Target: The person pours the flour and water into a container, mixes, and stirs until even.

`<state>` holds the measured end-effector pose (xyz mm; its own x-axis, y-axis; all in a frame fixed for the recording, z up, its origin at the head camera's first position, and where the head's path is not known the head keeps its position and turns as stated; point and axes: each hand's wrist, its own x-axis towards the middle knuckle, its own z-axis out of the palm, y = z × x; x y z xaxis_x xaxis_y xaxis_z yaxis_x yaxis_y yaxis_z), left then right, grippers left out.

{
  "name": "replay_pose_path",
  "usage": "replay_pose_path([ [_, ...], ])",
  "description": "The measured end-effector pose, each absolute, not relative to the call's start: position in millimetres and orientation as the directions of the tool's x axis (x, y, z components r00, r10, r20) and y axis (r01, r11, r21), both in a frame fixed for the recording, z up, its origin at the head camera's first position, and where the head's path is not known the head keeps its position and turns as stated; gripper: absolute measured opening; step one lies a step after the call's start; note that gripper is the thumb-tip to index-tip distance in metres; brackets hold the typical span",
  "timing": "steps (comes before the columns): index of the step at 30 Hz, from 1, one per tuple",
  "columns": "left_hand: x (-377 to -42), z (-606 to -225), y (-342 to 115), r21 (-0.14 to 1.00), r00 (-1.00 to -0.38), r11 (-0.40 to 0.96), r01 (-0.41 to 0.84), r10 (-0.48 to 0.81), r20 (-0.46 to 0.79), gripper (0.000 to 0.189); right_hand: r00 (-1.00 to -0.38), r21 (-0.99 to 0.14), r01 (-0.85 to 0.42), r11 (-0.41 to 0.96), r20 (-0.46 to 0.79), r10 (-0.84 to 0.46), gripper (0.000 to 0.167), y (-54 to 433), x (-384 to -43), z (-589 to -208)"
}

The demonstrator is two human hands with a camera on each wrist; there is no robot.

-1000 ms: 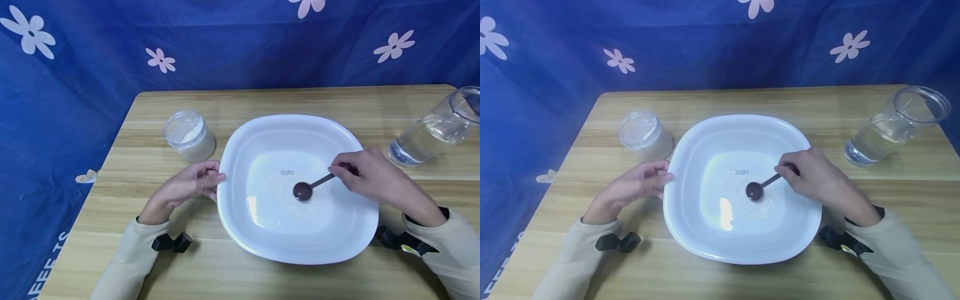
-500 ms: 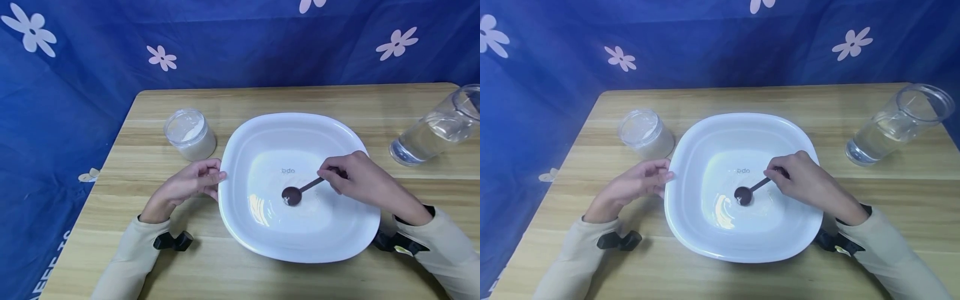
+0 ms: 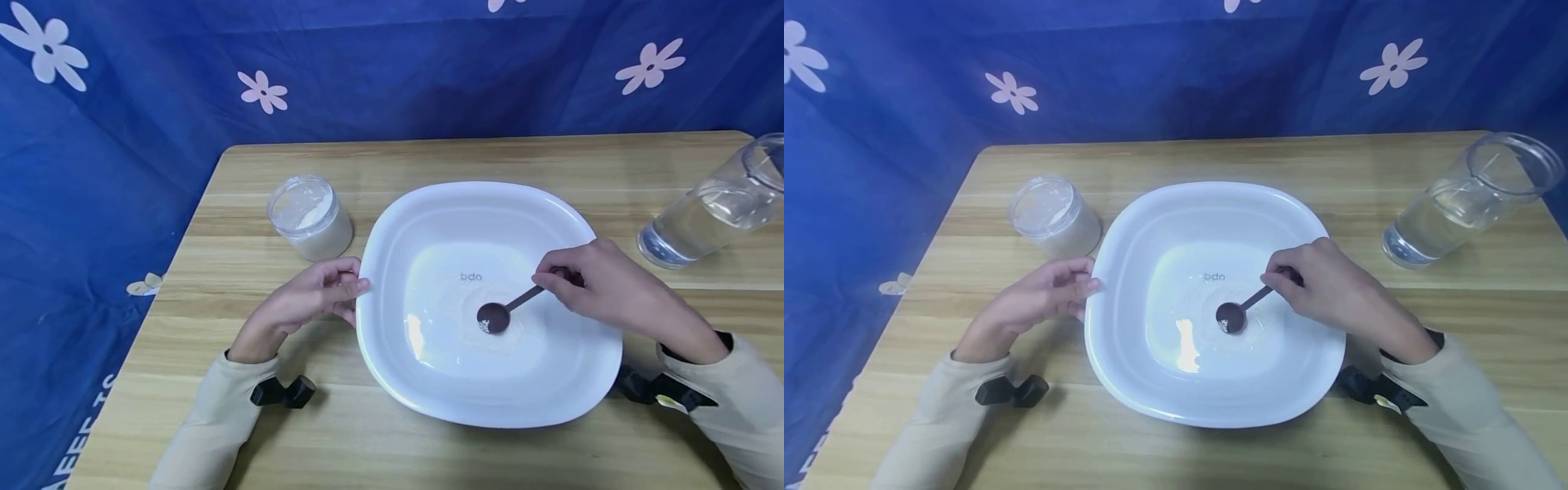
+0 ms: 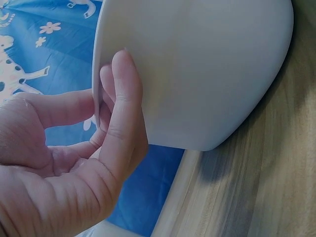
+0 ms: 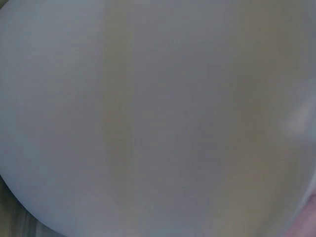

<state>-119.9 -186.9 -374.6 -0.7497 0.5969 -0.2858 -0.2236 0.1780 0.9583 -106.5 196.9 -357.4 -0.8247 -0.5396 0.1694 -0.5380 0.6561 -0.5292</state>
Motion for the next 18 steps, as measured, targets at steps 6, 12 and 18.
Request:
replay_pose_path([
  [6, -120.0, -375.7, -186.8, 0.957, -0.754, 0.167, -0.235, 0.59, -0.288, 0.005, -0.821, -0.489, -0.559, 0.67, 0.213, -0.53, 0.013, 197.1, -107.0, -357.5],
  [12, -120.6, -375.4, -186.8, 0.961, -0.755, 0.161, -0.225, 0.595, -0.277, 0.005, -0.805, -0.527, -0.568, 0.632, 0.197, -0.559, 0.015, 195.0, -106.5, -358.0],
  [18, -121.3, -375.3, -187.4, 0.963, -0.75, 0.151, -0.224, 0.604, -0.269, 0.004, -0.773, -0.551, -0.604, 0.576, 0.225, -0.594, 0.016, 190.1, -104.8, -361.9],
])
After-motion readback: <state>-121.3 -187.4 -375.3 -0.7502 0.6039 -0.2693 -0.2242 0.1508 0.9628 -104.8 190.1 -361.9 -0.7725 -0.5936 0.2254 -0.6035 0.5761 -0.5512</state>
